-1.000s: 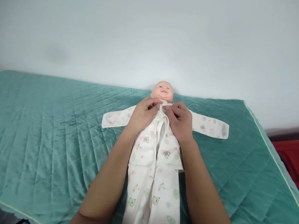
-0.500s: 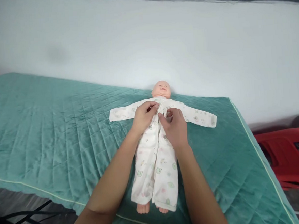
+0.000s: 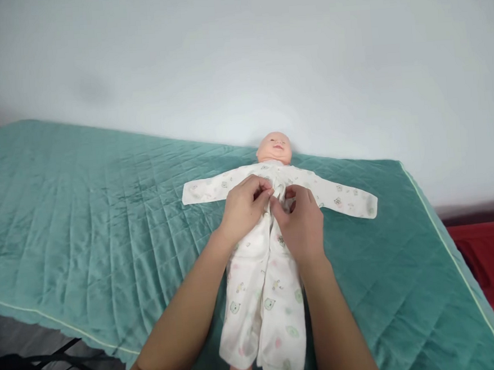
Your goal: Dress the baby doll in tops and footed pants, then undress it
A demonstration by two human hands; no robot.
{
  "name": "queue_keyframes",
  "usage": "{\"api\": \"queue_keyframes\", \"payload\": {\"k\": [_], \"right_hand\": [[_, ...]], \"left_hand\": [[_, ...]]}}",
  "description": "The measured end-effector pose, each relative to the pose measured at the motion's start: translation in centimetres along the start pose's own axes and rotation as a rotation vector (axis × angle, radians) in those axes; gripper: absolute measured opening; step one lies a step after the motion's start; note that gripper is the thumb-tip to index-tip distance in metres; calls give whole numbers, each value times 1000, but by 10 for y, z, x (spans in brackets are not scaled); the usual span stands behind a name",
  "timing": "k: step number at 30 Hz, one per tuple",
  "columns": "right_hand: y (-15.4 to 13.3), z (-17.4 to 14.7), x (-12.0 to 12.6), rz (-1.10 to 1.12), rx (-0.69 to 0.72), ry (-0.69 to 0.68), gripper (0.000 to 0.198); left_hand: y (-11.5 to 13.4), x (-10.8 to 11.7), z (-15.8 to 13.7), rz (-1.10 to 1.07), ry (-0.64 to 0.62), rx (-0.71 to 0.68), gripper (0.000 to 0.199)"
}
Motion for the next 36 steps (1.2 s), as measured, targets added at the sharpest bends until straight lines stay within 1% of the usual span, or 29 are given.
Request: {"api": "queue_keyframes", "payload": {"k": [3, 6, 9, 13, 17, 21, 27, 30, 33, 36], "right_hand": [[-3, 1, 1, -23, 0, -26, 27], [0, 2, 2, 61, -50, -2, 22], [7, 4, 0, 244, -105, 17, 21], [18, 5, -4, 538, -156, 2, 23], [24, 6, -7, 661, -188, -25, 24], [22, 4, -7, 693, -179, -49, 23], [19, 1, -6, 654, -168, -124, 26], [16, 2, -5, 610, -126, -155, 27], [13, 4, -5, 526, -77, -195, 29], [11, 3, -6, 486, -59, -228, 33]], "left_hand": [[6, -3, 3, -58, -12, 35, 10], [9, -6, 5, -121, -20, 45, 10], [9, -9, 4, -113, -26, 42, 11], [3, -8, 4, -143, -11, 59, 9], [0, -6, 5, -165, 20, 43, 8], [-2, -6, 6, -213, 25, 67, 9], [-4, -4, 6, -259, 11, 111, 10], [-5, -4, 6, -246, 1, 110, 11], [-6, -5, 6, -210, -39, 94, 13], [-7, -5, 6, -163, -75, 76, 13]]}}
Point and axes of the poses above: each hand's wrist, its own z-axis towards the middle knuckle, its own x-axis out of the back of the hand, y = z × x, the point moved 5 cm from there along z, towards the middle knuckle, and after that the axes turned 3 degrees about -y, right-handed, at the moved point
